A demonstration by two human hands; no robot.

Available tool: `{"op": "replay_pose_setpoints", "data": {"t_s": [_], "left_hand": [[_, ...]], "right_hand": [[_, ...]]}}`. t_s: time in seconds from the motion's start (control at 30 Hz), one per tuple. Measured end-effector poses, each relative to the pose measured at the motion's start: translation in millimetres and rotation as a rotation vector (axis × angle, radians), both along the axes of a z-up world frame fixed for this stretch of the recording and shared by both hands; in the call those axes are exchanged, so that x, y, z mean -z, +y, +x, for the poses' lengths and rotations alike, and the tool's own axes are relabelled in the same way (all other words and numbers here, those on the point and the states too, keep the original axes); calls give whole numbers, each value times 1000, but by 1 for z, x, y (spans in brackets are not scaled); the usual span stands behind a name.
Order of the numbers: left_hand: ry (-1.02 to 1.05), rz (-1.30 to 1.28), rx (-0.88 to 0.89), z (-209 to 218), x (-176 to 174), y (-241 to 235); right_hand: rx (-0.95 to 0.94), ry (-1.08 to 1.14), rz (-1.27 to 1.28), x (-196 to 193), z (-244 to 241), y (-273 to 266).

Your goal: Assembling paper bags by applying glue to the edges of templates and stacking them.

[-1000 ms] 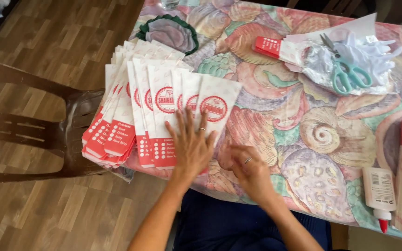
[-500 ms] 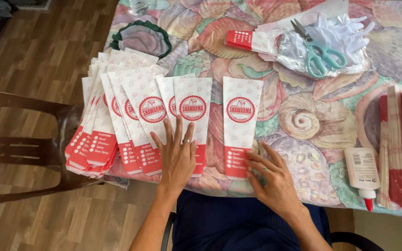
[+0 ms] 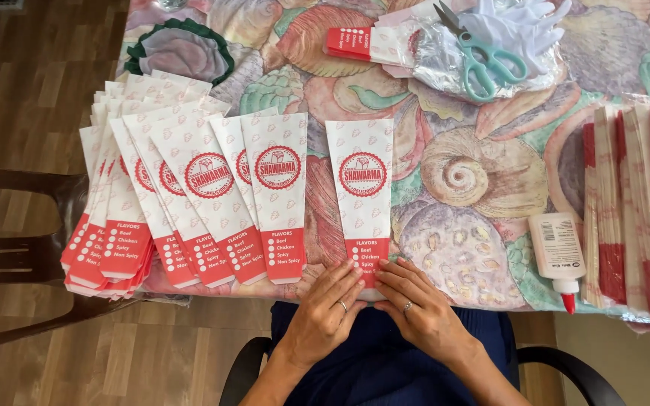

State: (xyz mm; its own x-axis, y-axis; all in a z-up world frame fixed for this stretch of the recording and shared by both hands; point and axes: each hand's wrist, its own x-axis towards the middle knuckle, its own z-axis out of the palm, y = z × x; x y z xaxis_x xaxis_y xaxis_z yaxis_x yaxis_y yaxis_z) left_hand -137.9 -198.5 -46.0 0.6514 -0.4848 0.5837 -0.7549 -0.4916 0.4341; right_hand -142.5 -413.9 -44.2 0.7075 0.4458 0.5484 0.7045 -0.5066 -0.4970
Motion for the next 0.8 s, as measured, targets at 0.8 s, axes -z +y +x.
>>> {"op": "replay_pose_setpoints", "data": {"t_s": [0.8], "left_hand": [[242,-313,-288,-5,-10,-43]], "right_hand": [[195,176,292,-8,0,12]]}}
